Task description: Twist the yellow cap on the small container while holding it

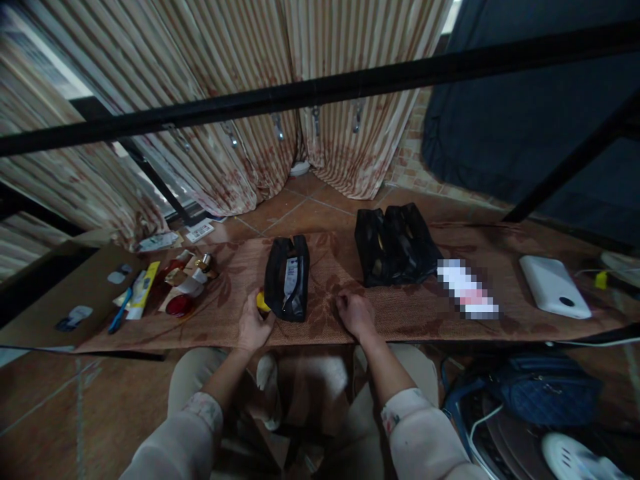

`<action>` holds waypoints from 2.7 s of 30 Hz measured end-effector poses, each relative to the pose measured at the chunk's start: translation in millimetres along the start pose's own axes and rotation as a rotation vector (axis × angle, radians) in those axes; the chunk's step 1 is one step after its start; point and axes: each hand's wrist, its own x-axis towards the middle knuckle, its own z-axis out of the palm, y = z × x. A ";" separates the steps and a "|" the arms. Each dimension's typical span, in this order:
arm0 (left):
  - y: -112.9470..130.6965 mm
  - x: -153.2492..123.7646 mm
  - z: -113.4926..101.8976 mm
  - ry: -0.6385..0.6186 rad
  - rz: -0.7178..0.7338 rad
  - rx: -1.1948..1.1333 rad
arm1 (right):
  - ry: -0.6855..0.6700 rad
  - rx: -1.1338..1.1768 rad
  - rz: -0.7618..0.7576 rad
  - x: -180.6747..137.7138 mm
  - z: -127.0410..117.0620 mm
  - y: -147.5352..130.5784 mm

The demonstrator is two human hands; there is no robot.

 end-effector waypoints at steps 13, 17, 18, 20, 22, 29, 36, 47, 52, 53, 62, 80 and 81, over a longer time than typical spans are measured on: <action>1.6 -1.2 -3.1 0.056 -0.187 -0.096 | 0.003 -0.024 -0.015 0.4 1.2 2.4; -0.2 0.0 -3.2 0.129 -0.208 -0.128 | 0.000 -0.024 -0.028 -0.2 1.0 2.4; -0.7 0.4 -3.1 0.143 -0.206 -0.140 | 0.001 -0.021 -0.031 -0.4 0.9 2.3; -1.8 1.0 -2.4 0.144 -0.187 -0.155 | -0.001 -0.016 -0.033 -0.5 1.0 2.2; -2.8 1.2 -1.5 0.122 -0.164 -0.164 | -0.004 -0.020 -0.028 -0.3 1.6 2.6; -4.6 -1.6 -2.6 0.032 -0.197 -0.218 | -0.010 -0.039 -0.021 0.0 3.8 5.0; -3.3 -2.1 -7.3 0.024 -0.222 -0.231 | 0.013 -0.067 -0.043 -0.3 4.1 4.6; -1.2 -1.5 -7.8 0.014 -0.252 -0.180 | 0.016 -0.082 -0.054 0.7 6.0 6.5; 0.0 -1.3 -8.2 0.029 -0.254 -0.174 | 0.028 -0.086 -0.052 0.3 5.9 5.7; 0.0 -1.3 -8.1 0.029 -0.254 -0.175 | 0.027 -0.086 -0.051 0.2 5.9 5.5; 0.4 -1.2 -7.3 0.029 -0.258 -0.157 | 0.017 -0.083 -0.048 -0.2 4.7 5.2; -3.7 -1.1 -5.4 0.046 -0.276 -0.216 | 0.037 -0.096 -0.055 0.6 6.8 6.5; -5.4 0.0 -4.7 0.055 -0.294 -0.255 | 0.036 -0.094 -0.058 0.7 6.7 6.5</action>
